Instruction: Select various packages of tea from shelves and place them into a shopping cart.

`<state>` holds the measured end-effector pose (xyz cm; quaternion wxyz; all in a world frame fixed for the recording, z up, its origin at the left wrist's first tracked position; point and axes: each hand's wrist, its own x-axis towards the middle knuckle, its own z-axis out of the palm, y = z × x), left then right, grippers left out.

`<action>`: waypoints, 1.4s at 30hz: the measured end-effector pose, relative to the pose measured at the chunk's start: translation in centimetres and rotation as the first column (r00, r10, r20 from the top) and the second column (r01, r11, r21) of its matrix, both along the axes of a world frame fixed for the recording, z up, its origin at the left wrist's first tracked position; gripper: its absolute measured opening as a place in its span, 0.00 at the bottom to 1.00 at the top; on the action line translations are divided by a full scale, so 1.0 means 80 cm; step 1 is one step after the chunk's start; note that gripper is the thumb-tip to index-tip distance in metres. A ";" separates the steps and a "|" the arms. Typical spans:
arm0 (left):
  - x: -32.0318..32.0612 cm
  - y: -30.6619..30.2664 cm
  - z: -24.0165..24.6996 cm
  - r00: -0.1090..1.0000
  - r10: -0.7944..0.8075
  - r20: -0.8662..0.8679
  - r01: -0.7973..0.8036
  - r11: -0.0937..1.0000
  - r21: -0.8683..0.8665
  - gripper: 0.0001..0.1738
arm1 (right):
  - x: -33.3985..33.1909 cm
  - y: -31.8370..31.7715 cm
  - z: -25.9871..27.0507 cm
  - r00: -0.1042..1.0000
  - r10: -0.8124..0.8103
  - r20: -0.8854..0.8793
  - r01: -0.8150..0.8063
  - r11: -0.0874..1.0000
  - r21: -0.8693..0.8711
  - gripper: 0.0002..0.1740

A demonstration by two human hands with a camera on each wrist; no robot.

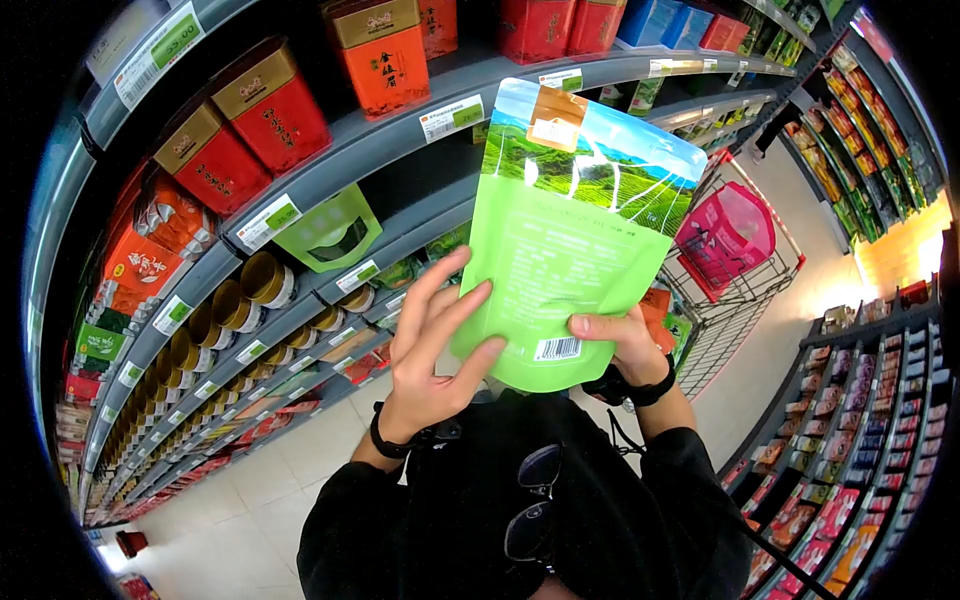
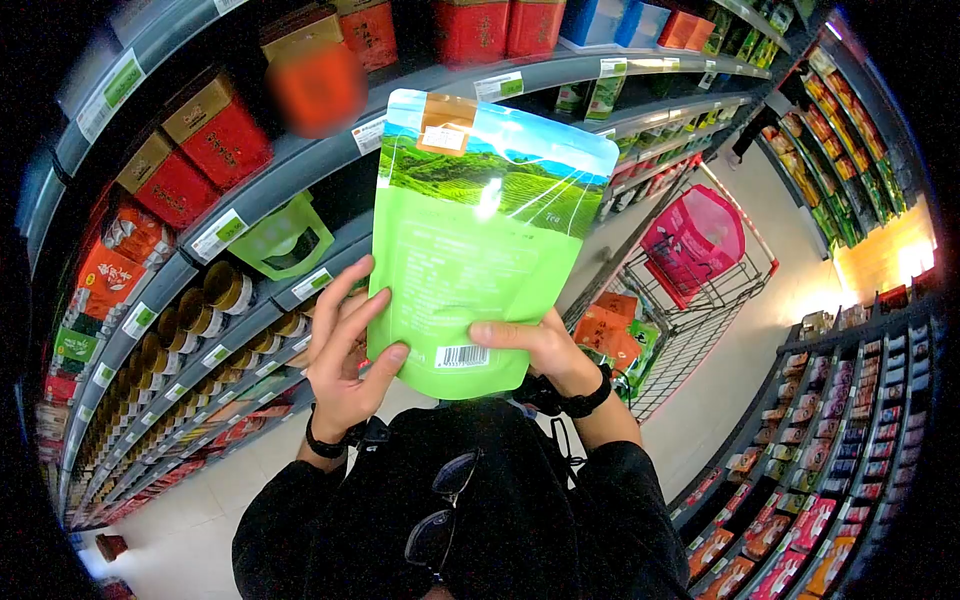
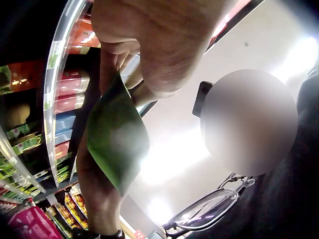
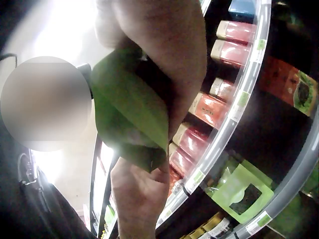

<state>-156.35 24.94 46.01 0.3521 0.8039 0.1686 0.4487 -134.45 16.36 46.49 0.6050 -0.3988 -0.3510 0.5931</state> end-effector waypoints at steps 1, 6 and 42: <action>0.000 0.000 0.000 1.000 0.003 -0.008 -0.003 1.000 0.002 0.26 | 0.000 0.001 0.000 1.000 -0.001 -0.004 0.001 1.000 -0.002 0.34; 0.014 0.009 -0.005 0.998 0.053 -0.044 -0.057 0.995 -0.084 0.27 | -0.007 0.011 -0.004 0.990 -0.091 0.104 0.093 0.996 -0.015 0.29; -0.078 0.000 -0.187 0.919 0.219 -0.328 -0.395 0.511 -0.764 0.16 | 0.000 0.423 -0.180 0.889 -0.243 0.388 0.206 0.969 0.135 0.36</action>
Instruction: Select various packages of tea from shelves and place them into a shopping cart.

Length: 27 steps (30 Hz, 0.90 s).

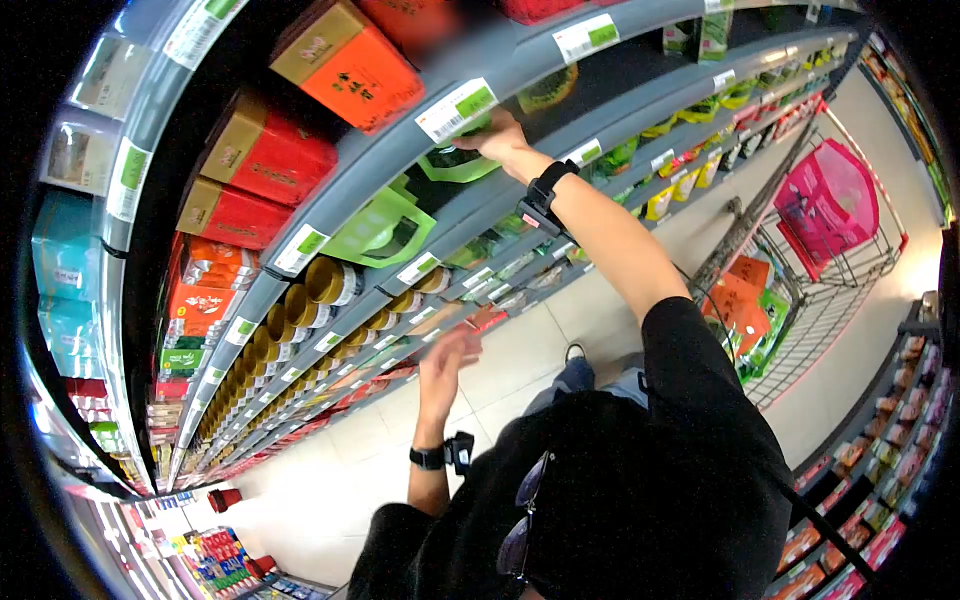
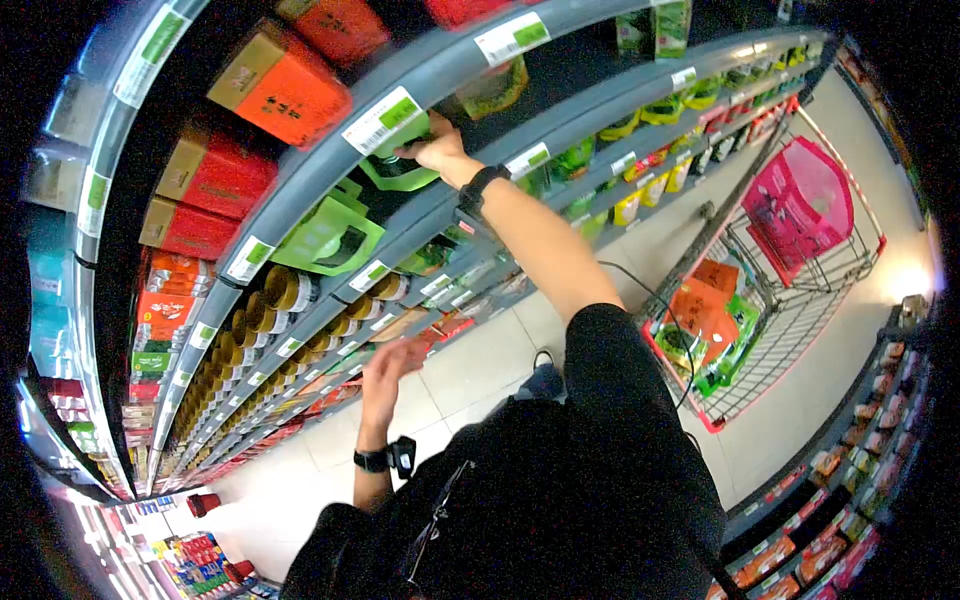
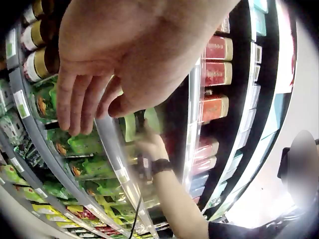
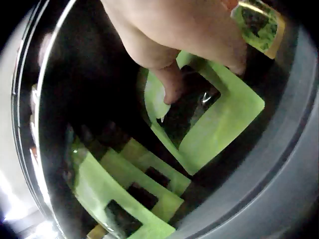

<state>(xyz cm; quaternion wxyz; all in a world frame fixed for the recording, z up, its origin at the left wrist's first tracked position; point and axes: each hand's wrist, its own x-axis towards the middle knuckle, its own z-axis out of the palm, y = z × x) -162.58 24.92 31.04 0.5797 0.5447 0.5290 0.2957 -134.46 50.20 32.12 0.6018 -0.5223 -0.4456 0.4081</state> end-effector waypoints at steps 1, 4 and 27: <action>-0.007 -0.006 -0.003 0.999 0.033 0.012 -0.033 0.999 -0.029 0.16 | -0.005 0.008 0.002 0.995 -0.048 0.086 0.054 0.996 -0.072 0.35; -0.015 -0.025 0.003 0.997 0.075 -0.010 -0.075 0.997 -0.036 0.16 | -0.011 0.071 -0.041 0.993 0.003 0.114 0.006 0.996 -0.085 0.38; -0.030 -0.034 -0.007 0.998 0.067 0.020 -0.067 0.997 -0.035 0.15 | 0.003 0.093 -0.046 0.842 0.085 0.533 -0.164 0.981 0.103 0.35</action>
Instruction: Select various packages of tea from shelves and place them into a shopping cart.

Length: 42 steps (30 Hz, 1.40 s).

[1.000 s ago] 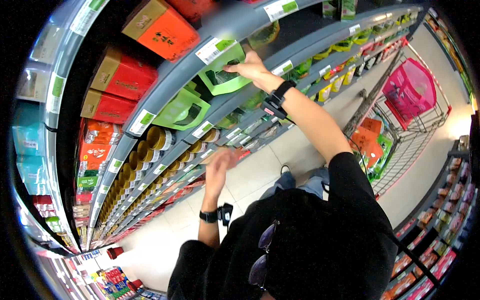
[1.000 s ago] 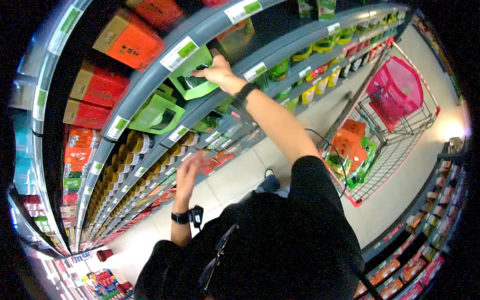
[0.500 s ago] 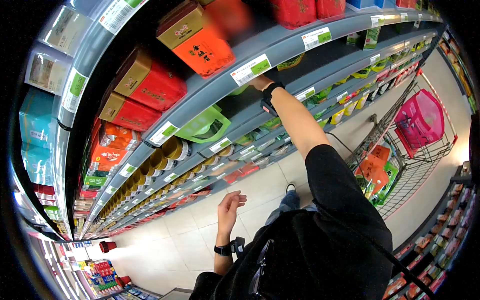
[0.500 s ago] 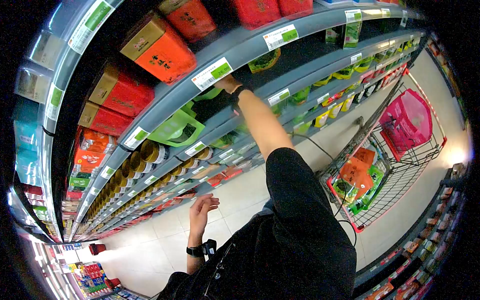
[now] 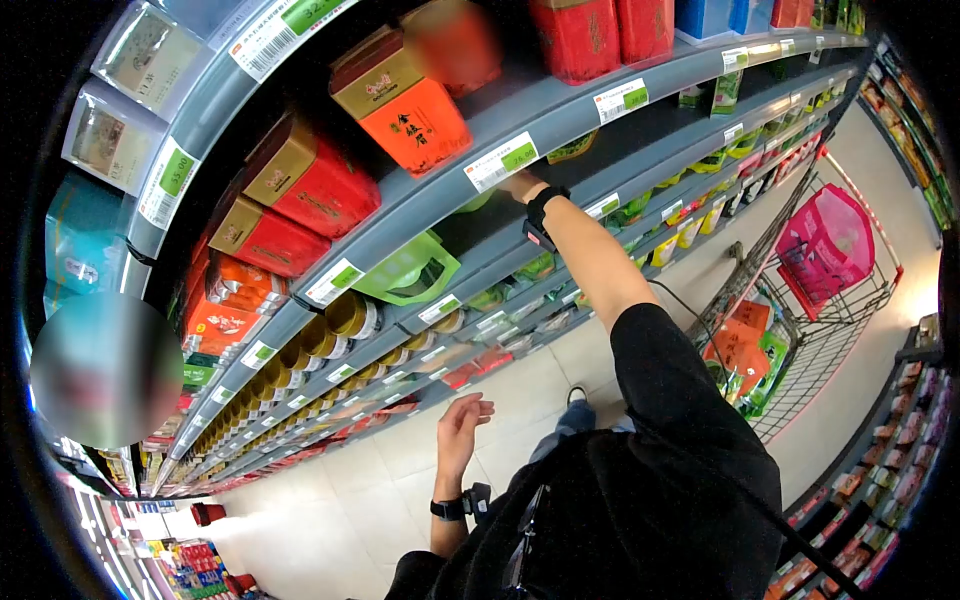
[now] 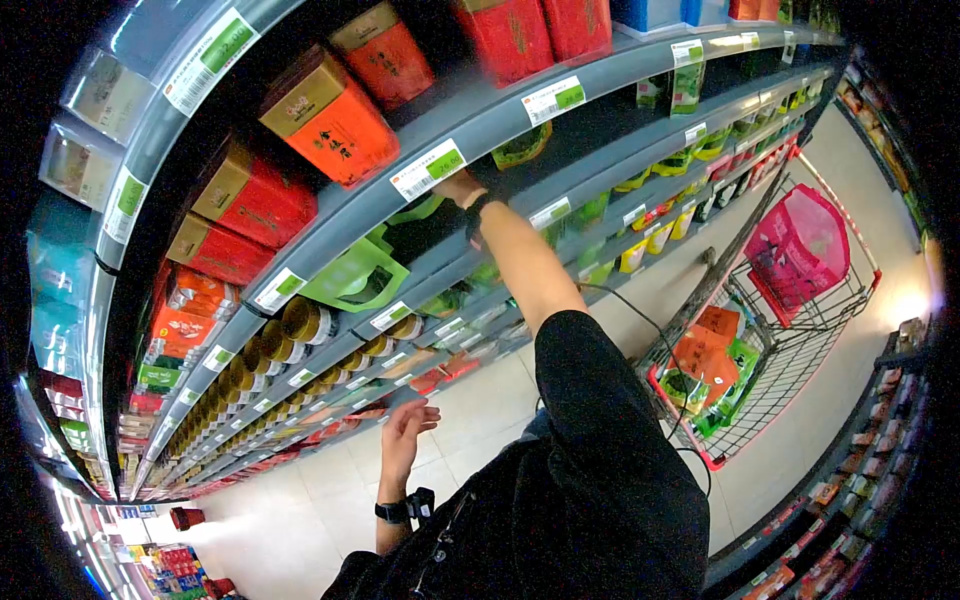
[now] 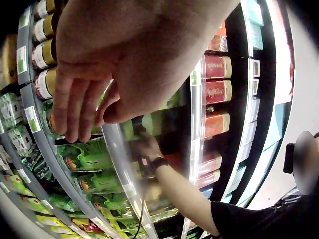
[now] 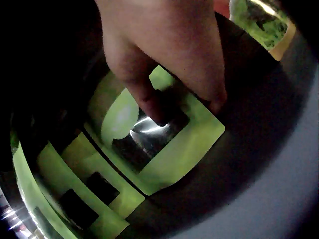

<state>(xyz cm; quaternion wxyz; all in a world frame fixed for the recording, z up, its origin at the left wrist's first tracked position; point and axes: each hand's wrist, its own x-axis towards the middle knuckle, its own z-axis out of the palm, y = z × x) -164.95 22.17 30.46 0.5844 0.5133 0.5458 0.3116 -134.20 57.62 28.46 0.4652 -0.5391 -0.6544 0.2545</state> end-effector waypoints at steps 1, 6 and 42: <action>-0.001 -0.001 -0.001 1.000 0.007 0.009 -0.007 1.000 -0.001 0.15 | -0.002 0.001 0.002 1.000 0.000 0.003 0.000 1.000 0.003 0.35; -0.003 -0.005 -0.002 1.000 0.000 0.011 0.000 1.000 0.004 0.14 | -0.010 -0.009 0.009 0.999 -0.009 0.031 0.009 1.000 0.002 0.35; 0.491 -0.049 -0.037 0.516 -0.853 -0.075 0.825 0.519 -0.224 0.15 | 0.455 -0.851 -0.351 0.313 -0.739 0.596 0.656 -0.286 -0.699 0.27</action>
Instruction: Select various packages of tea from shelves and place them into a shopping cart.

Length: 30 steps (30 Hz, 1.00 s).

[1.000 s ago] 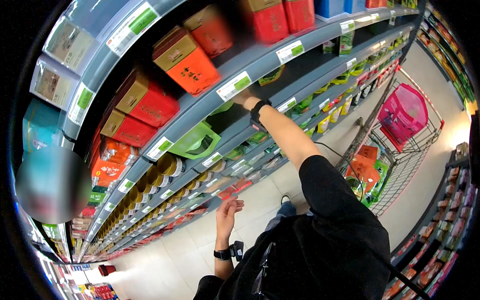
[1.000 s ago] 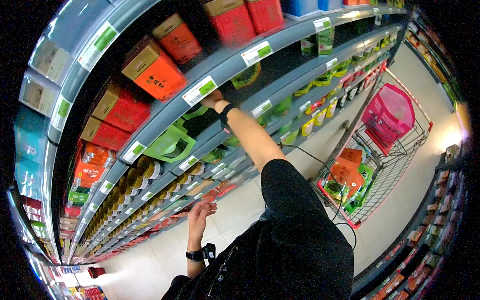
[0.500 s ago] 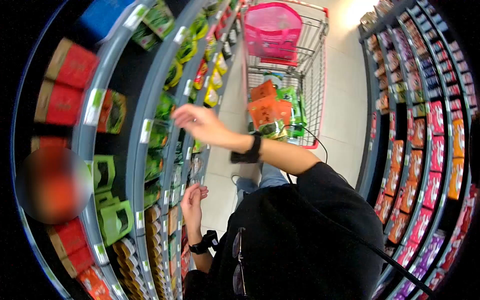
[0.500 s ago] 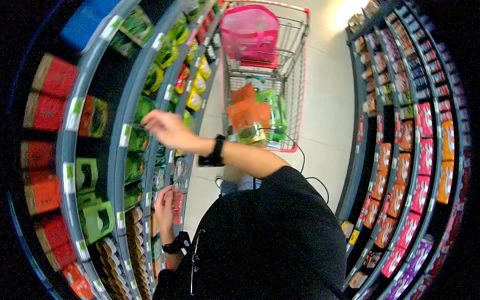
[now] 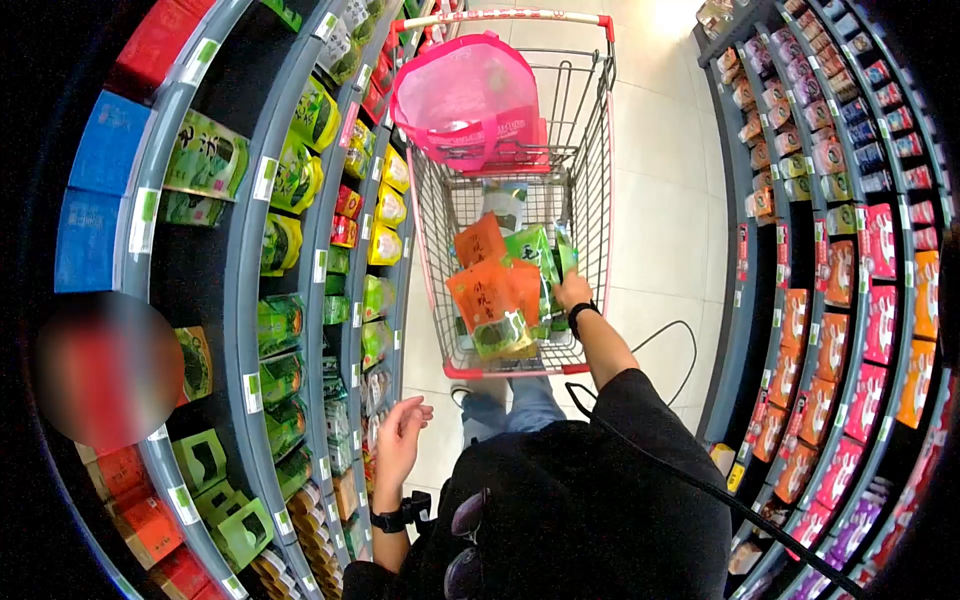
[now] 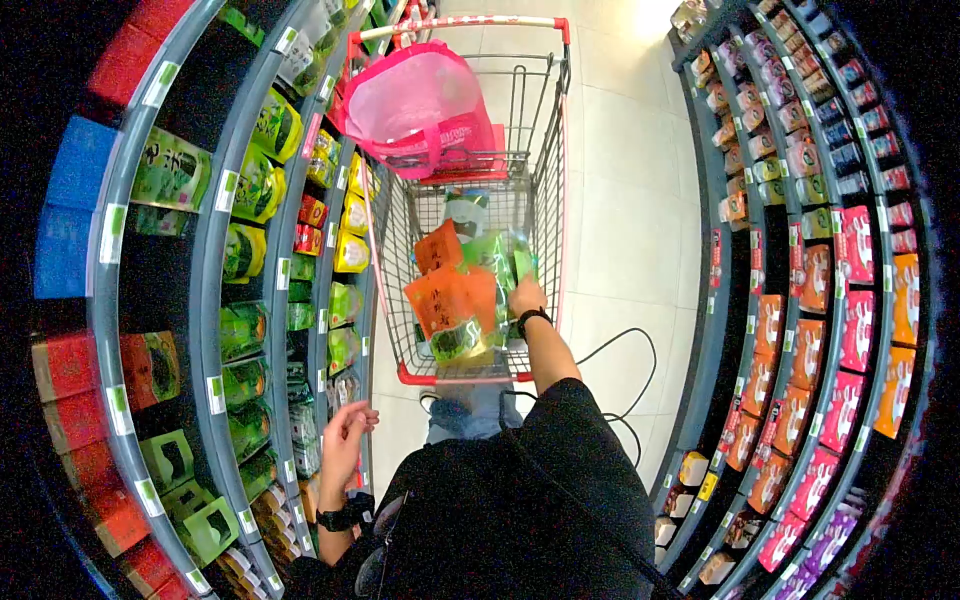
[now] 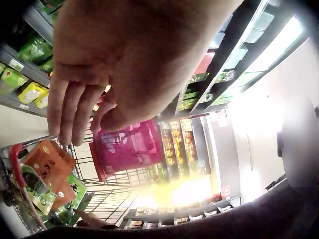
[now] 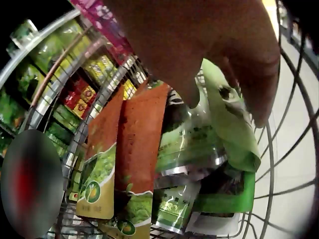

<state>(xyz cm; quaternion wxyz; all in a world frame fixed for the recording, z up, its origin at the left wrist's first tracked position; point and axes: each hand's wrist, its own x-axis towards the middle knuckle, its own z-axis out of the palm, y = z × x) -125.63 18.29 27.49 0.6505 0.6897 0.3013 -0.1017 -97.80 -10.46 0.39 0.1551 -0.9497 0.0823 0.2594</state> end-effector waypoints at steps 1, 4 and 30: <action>0.004 -0.001 -0.001 1.000 0.009 -0.009 -0.009 1.000 -0.007 0.15 | 0.001 -0.002 -0.011 1.000 0.011 0.017 -0.010 0.999 -0.034 0.25; 0.020 -0.001 0.009 1.000 0.002 0.001 -0.002 1.000 0.026 0.15 | 0.008 -0.003 -0.008 0.992 0.104 0.075 -0.096 0.990 -0.102 0.18; -0.122 0.050 0.209 0.745 0.205 0.635 -0.290 0.956 0.032 0.27 | -0.266 0.204 0.550 0.780 0.603 0.170 -0.283 0.097 0.954 0.26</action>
